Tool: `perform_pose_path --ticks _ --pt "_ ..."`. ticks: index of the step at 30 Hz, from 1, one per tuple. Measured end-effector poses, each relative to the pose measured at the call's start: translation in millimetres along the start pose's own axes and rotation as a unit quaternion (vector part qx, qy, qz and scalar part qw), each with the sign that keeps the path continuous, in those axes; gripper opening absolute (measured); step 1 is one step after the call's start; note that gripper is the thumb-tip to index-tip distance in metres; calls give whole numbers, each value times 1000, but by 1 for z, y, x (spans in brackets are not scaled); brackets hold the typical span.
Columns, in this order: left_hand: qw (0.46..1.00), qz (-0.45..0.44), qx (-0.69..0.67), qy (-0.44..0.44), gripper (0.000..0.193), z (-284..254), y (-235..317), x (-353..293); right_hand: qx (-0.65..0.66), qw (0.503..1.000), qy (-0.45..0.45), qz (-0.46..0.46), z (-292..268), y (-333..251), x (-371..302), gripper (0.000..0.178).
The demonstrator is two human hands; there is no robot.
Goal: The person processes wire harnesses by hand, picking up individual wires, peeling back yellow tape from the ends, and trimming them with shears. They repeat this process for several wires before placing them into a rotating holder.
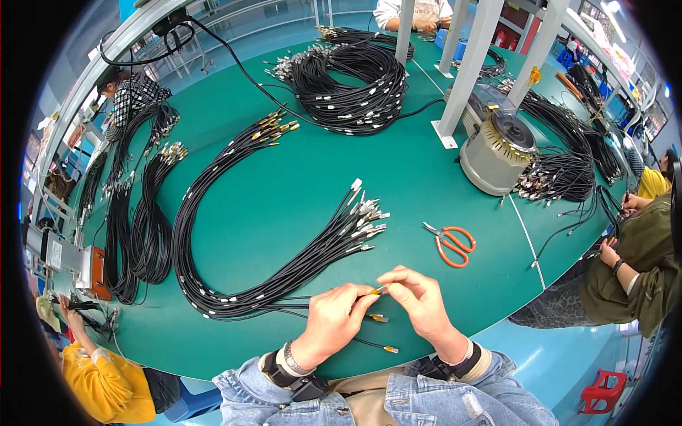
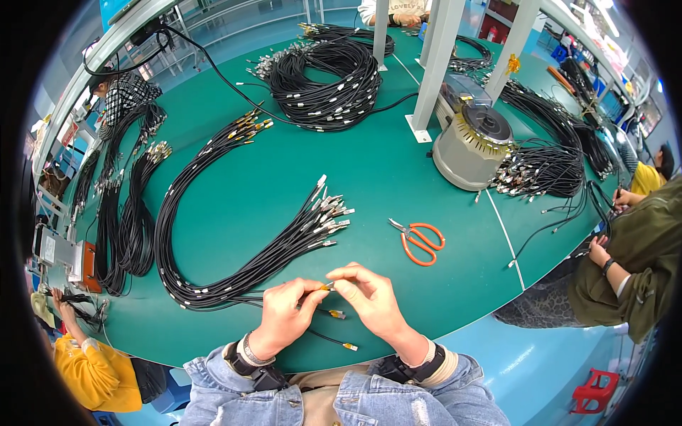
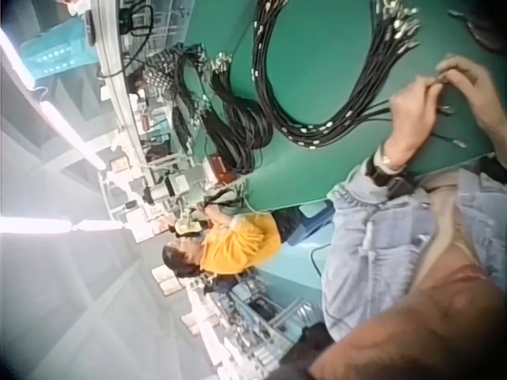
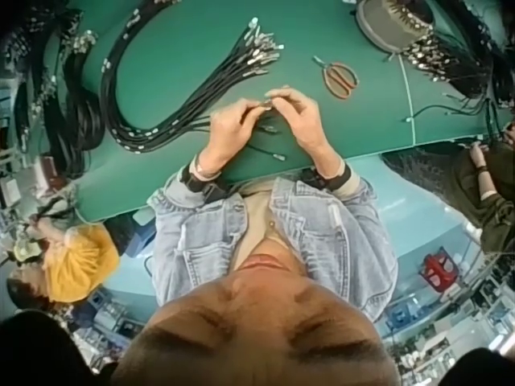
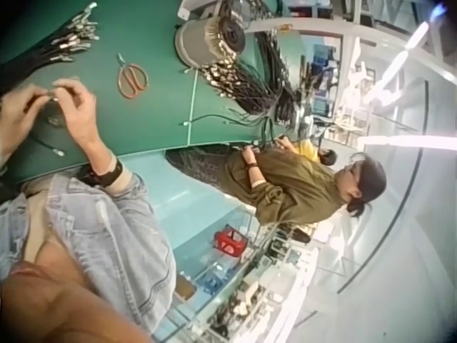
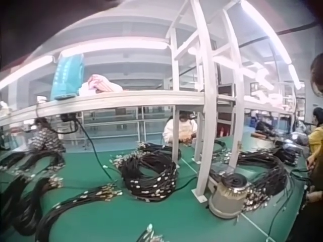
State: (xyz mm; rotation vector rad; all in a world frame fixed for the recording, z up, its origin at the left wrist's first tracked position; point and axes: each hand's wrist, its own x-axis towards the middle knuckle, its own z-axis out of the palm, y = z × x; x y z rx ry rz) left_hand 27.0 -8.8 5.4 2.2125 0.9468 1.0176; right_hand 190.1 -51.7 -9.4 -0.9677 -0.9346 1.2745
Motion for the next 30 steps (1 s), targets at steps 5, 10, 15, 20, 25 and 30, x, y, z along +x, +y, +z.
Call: perform_pose_path --ticks 5,10,15,20,25,30 --pt "1000 -10 -14 -1 10 3 -3 -2 -72 996 -32 -50 -1 6 0 14" --pt "997 -48 -58 -25 13 8 -7 -7 -123 990 -38 -54 -4 9 0 10" --pt "991 -93 -71 -63 16 0 -12 -3 -197 979 -29 -47 -13 6 -1 8" --pt "994 -40 97 -41 16 -11 -36 8 -269 962 -27 -38 -24 11 -4 7" --pt "993 -17 105 -59 14 -6 -43 4 -251 967 -37 9 -31 13 -4 11" --pt "981 -73 -70 -165 10 1 -18 0 -152 985 -40 76 -26 1 -5 17"
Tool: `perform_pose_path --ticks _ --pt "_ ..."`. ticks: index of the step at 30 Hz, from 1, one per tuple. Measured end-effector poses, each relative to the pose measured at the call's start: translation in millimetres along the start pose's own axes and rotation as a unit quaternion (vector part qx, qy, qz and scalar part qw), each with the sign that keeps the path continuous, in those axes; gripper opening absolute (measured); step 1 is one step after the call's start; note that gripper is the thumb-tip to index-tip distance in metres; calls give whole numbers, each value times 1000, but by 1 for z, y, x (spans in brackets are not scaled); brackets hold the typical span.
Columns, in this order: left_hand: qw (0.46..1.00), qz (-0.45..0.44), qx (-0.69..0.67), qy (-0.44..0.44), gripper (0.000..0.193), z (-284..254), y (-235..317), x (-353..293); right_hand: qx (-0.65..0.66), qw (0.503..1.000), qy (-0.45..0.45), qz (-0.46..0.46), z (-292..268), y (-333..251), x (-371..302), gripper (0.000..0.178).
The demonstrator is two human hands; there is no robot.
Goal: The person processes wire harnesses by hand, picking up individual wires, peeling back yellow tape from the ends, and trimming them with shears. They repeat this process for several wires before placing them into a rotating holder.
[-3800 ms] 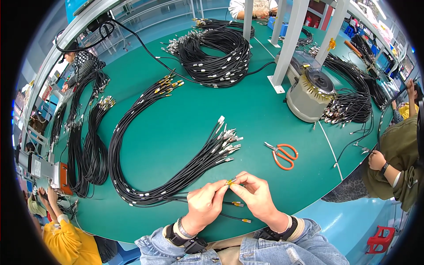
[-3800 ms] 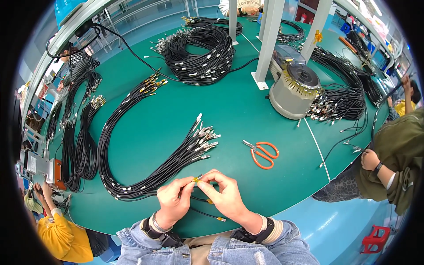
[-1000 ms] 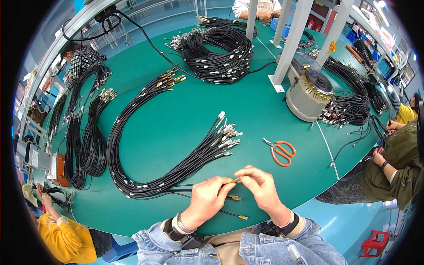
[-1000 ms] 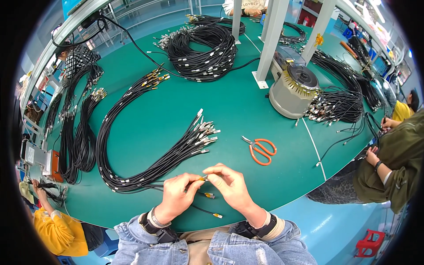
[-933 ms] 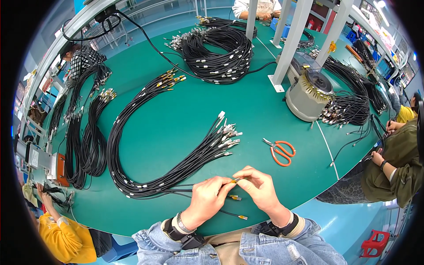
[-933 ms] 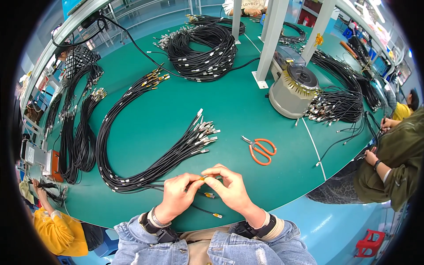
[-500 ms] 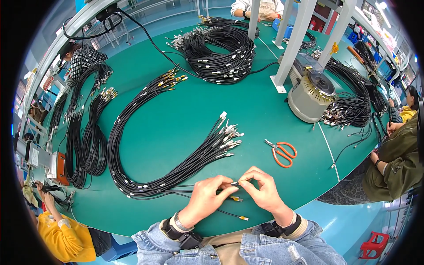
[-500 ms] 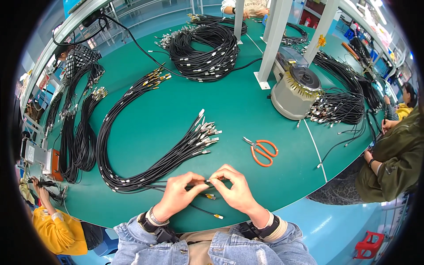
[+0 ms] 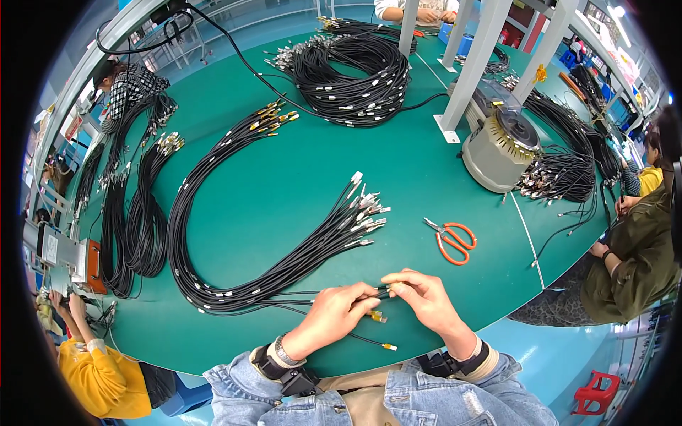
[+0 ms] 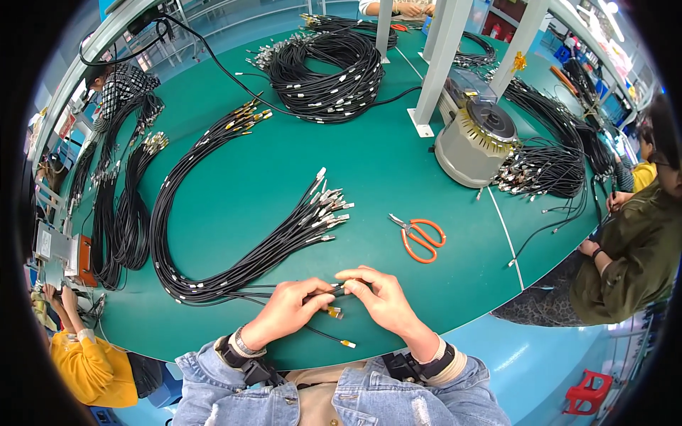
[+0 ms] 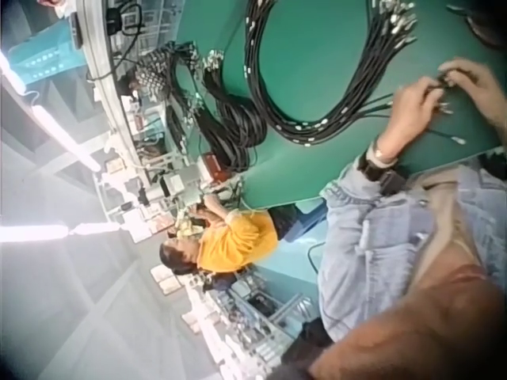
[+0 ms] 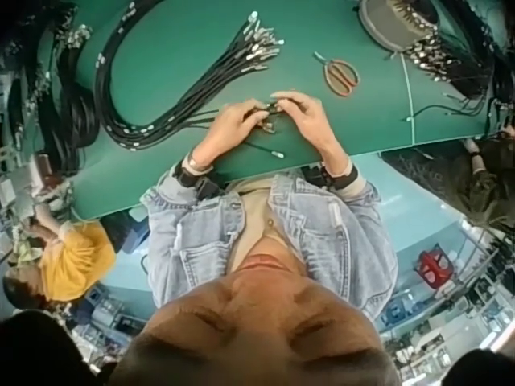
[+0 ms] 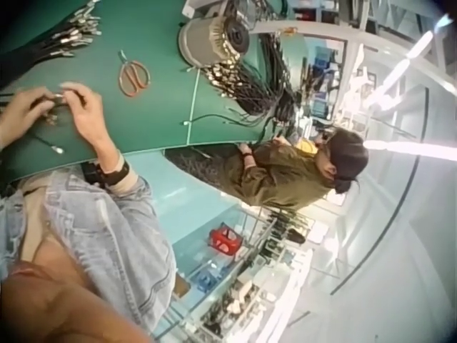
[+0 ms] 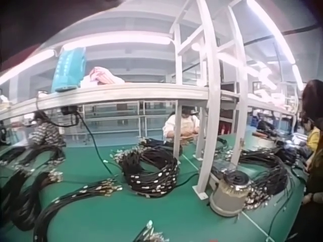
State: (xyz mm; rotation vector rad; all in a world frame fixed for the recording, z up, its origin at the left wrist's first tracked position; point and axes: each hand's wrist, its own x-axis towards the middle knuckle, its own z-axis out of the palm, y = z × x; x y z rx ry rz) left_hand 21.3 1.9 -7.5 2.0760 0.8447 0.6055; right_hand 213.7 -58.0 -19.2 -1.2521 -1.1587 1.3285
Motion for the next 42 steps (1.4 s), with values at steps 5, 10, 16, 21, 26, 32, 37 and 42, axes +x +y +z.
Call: perform_pose_path --ticks 5,10,16,21,26,32,37,42 --pt "996 -77 -47 -9 10 -4 5 -3 74 997 23 4 -1 -2 3 20" --pt "997 -69 -42 -2 11 -3 4 -4 -2 999 16 -30 -1 4 4 16" --pt "999 -42 23 7 9 -8 1 0 -157 985 -20 -71 -9 5 5 16" --pt "954 45 261 140 12 -22 -31 9 -343 934 -16 -102 -15 -5 5 17" --pt "918 48 365 146 15 -17 -49 11 -225 970 56 -66 -16 -13 6 19" --pt "917 65 365 149 14 -23 -54 18 -218 974 22 -63 -15 -13 7 19" --pt "939 57 279 194 14 -31 -49 18 -224 971 25 -81 -16 -18 6 18" --pt "964 42 146 216 15 -33 -28 -1 -134 989 20 -64 -14 -14 10 19"
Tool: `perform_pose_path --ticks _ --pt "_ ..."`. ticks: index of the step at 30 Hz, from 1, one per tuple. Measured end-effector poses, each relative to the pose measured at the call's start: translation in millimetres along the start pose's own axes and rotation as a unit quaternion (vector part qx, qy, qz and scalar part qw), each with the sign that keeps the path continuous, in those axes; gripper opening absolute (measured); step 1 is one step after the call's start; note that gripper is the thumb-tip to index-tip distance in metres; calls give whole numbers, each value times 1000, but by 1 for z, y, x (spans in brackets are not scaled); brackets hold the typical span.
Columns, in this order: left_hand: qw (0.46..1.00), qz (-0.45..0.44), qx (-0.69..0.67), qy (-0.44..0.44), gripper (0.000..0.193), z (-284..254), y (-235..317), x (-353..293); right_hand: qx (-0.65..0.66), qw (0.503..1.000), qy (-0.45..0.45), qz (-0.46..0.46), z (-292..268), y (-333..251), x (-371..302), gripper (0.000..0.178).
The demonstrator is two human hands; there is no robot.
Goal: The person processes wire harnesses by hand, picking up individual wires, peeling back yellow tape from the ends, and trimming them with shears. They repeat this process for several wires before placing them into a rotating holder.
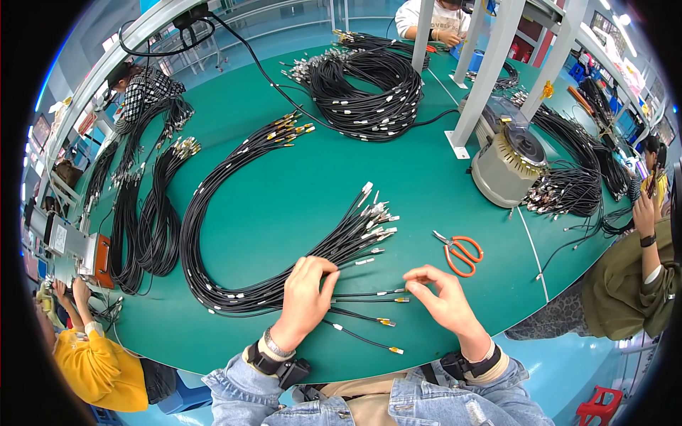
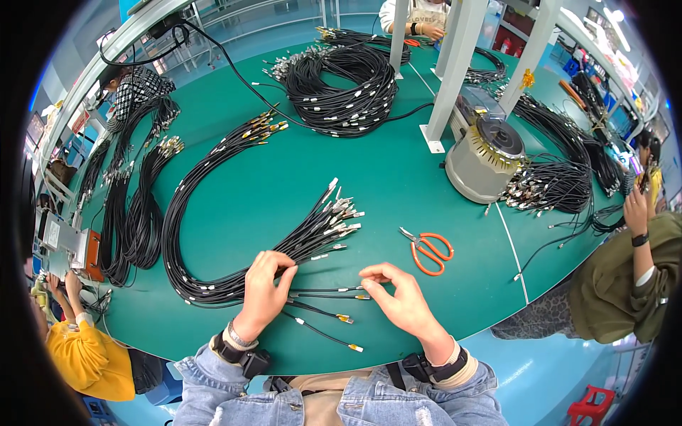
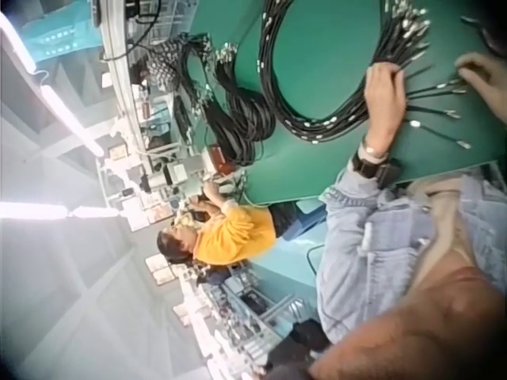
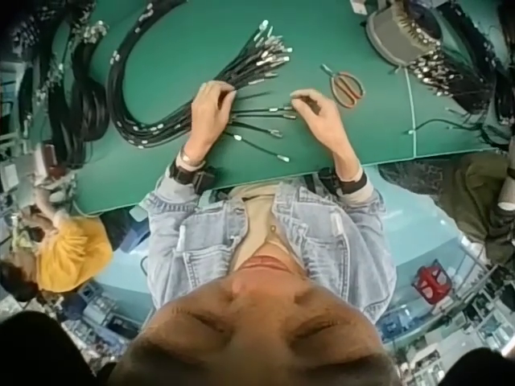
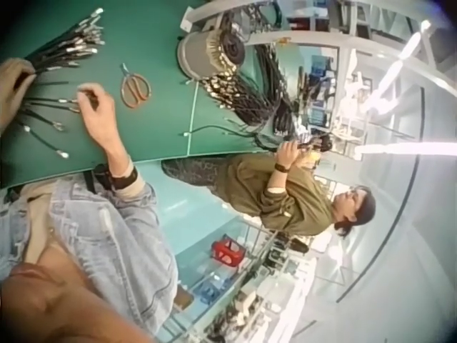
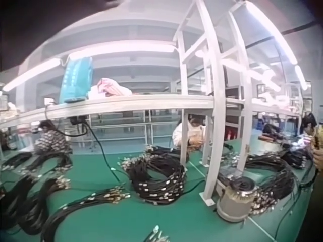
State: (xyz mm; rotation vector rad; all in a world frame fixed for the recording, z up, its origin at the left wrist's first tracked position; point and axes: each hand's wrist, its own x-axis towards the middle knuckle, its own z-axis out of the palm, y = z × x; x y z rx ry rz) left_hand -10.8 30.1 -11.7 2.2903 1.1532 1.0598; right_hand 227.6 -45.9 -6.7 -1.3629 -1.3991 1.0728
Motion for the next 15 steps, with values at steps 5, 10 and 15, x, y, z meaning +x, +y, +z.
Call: perform_pose_path --ticks 5,10,15 --pt "996 65 22 48 17 -5 14 -16 158 987 -17 37 29 -15 17 18" --pt "996 75 10 37 19 -6 24 -12 147 989 -30 19 38 -11 19 14" --pt "997 75 -18 -10 17 -1 31 -5 65 992 -102 -37 45 -21 17 13"
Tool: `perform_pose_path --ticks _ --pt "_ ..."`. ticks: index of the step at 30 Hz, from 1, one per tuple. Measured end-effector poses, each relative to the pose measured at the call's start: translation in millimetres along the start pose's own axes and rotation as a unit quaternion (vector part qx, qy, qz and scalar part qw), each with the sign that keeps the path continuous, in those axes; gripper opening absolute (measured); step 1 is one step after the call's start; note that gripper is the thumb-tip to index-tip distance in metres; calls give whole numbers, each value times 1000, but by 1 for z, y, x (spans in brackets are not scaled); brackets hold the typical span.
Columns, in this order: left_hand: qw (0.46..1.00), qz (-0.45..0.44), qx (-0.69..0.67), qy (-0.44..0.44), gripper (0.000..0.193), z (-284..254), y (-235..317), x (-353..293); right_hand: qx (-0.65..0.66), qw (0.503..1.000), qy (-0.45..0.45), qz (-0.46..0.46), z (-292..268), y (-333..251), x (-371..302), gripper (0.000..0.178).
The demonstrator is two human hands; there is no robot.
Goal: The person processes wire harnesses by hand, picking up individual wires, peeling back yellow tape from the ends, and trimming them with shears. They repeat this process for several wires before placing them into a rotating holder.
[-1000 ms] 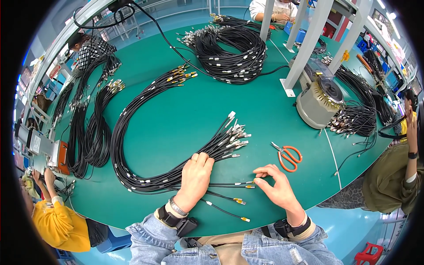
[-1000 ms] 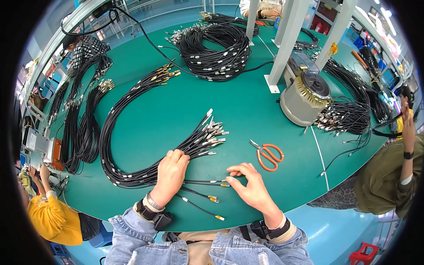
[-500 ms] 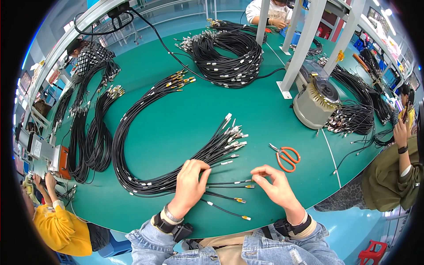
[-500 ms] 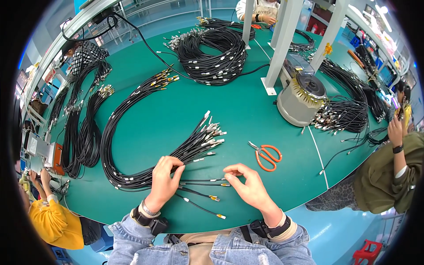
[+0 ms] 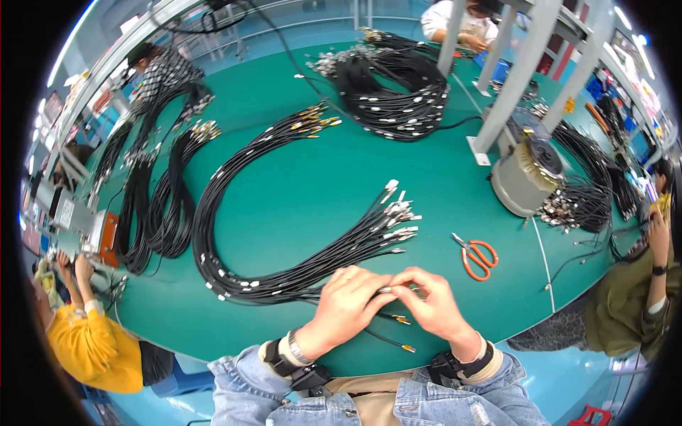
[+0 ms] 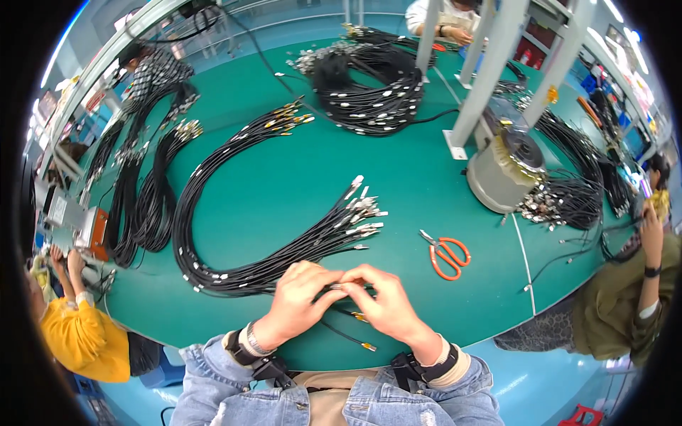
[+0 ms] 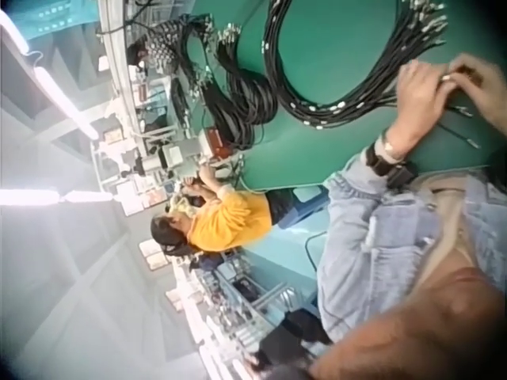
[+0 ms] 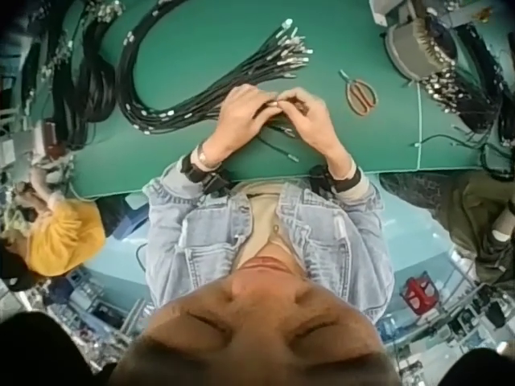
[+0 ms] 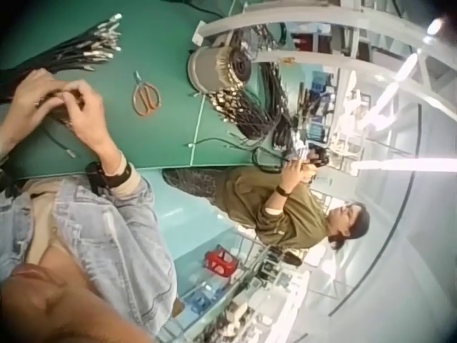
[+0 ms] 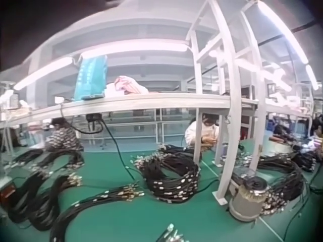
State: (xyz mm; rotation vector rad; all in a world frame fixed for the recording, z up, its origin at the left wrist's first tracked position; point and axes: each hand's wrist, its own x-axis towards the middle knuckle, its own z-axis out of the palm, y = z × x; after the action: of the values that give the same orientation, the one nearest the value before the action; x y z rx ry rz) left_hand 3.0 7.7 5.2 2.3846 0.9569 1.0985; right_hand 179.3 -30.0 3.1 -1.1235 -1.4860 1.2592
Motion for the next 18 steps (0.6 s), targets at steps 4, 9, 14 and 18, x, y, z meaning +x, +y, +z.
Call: perform_pose_path --ticks 4,9,14,18 --pt "999 -18 -11 -26 14 -2 -2 -11 15 999 40 10 -5 7 -7 16" --pt "997 -69 22 -42 13 -22 -24 -33 46 997 53 45 -6 10 -6 17" --pt "998 -35 54 12 12 -26 -12 -16 82 995 37 49 -7 8 -1 18" --pt "998 49 -34 -36 10 -6 3 6 83 995 44 44 -6 11 -6 17"
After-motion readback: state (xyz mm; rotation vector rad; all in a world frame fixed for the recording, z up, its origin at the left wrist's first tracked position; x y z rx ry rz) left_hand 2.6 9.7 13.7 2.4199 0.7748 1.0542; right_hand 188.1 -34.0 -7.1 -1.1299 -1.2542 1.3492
